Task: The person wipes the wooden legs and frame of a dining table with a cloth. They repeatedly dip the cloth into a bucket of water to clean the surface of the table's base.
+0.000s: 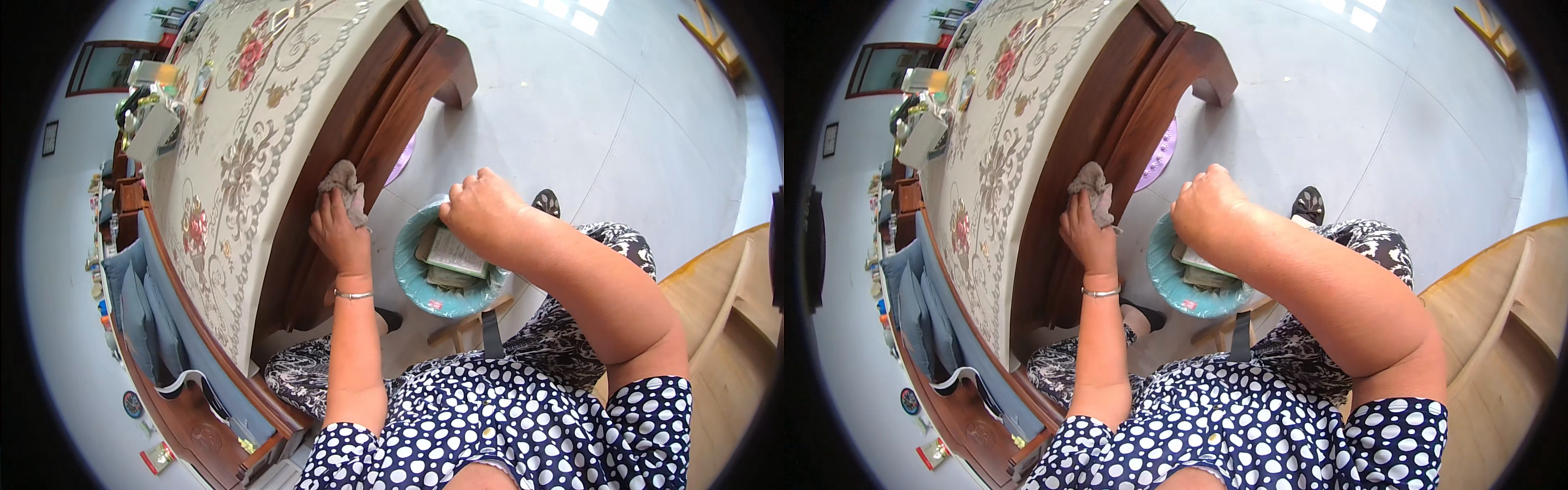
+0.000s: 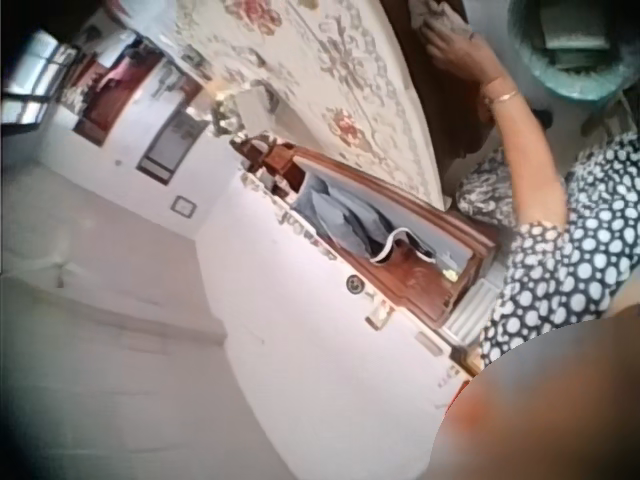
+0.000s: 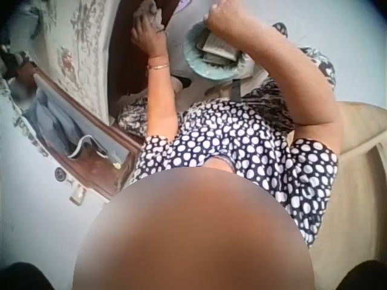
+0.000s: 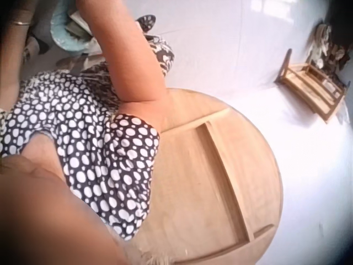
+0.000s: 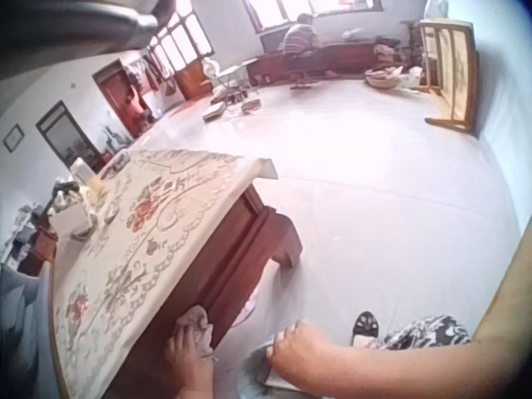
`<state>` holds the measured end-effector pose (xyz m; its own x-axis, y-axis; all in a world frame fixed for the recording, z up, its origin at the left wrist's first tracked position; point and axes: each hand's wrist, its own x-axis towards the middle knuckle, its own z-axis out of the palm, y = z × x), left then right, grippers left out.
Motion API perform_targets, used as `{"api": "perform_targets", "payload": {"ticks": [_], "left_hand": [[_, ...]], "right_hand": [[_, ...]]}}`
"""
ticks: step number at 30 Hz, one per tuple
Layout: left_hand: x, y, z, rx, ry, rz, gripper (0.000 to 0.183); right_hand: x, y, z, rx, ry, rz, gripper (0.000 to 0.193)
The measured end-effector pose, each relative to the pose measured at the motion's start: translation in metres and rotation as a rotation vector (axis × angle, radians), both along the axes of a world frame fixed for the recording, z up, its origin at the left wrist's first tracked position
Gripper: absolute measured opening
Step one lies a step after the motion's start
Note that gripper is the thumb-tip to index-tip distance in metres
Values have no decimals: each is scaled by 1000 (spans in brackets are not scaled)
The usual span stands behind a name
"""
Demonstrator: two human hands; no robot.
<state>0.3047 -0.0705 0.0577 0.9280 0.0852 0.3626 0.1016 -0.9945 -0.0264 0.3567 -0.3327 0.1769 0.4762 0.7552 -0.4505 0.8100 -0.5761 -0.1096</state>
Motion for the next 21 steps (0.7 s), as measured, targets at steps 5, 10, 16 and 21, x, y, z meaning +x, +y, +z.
{"api": "perform_targets", "payload": {"ticks": [5,10,16,21], "left_hand": [[60,-35,9,25,23,-125,54],[124,-75,8,50,15,-245,52],[201,-125,18,-22,-24,-374,54],[232,-152,24,-15,-118,-394,54]], "right_hand": [[0,-4,3,4,2,-11,35],[0,-4,3,-28,57,2,40],[3,4,-2,-49,98,3,41],[7,5,0,-32,98,-12,45]]}}
